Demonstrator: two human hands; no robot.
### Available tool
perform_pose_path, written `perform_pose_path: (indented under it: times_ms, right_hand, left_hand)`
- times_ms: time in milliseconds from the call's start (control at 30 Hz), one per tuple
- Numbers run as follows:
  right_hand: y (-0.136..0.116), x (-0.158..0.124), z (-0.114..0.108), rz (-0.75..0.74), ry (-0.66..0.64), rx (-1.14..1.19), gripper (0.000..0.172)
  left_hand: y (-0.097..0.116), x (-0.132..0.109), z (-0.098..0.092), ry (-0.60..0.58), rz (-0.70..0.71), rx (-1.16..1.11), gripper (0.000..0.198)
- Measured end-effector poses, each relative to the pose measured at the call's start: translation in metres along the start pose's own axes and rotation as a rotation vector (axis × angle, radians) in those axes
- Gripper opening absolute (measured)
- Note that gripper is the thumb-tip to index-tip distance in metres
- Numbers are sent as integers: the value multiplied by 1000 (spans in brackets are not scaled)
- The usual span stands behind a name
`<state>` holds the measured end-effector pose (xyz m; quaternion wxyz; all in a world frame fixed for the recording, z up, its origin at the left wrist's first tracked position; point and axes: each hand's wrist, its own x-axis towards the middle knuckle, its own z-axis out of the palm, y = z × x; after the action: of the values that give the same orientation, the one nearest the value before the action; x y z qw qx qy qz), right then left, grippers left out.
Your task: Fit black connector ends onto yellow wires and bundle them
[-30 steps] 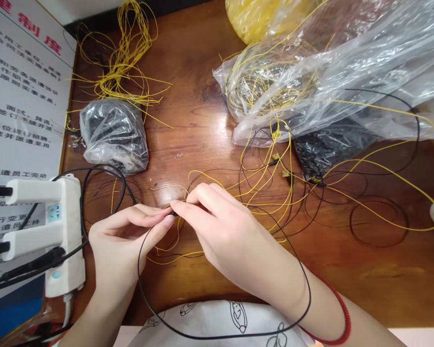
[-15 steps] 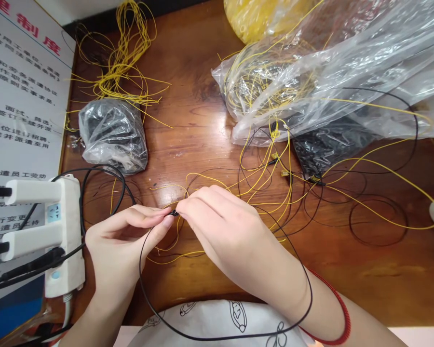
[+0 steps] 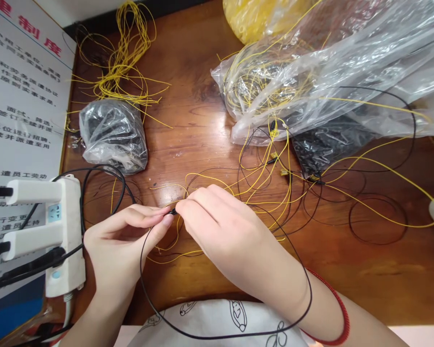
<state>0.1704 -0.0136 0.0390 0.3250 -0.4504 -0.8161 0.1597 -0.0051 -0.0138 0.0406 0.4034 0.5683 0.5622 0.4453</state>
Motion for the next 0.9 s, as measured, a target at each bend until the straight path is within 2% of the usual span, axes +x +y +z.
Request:
perform_pose_path:
  times_ms: [333,567,900]
  right_hand:
    - [-3,3,-1,-30,-18,-50,22]
    - [-1,1,2,13,-31,63,19]
    - [-3,2,5,11,-24,19,25]
  left_hand:
    - [-1,-1,0,1,21,41,19]
    - [-4,-3,-1,1,82,78,21]
    - [-4,-4,-1,7,133,105,20]
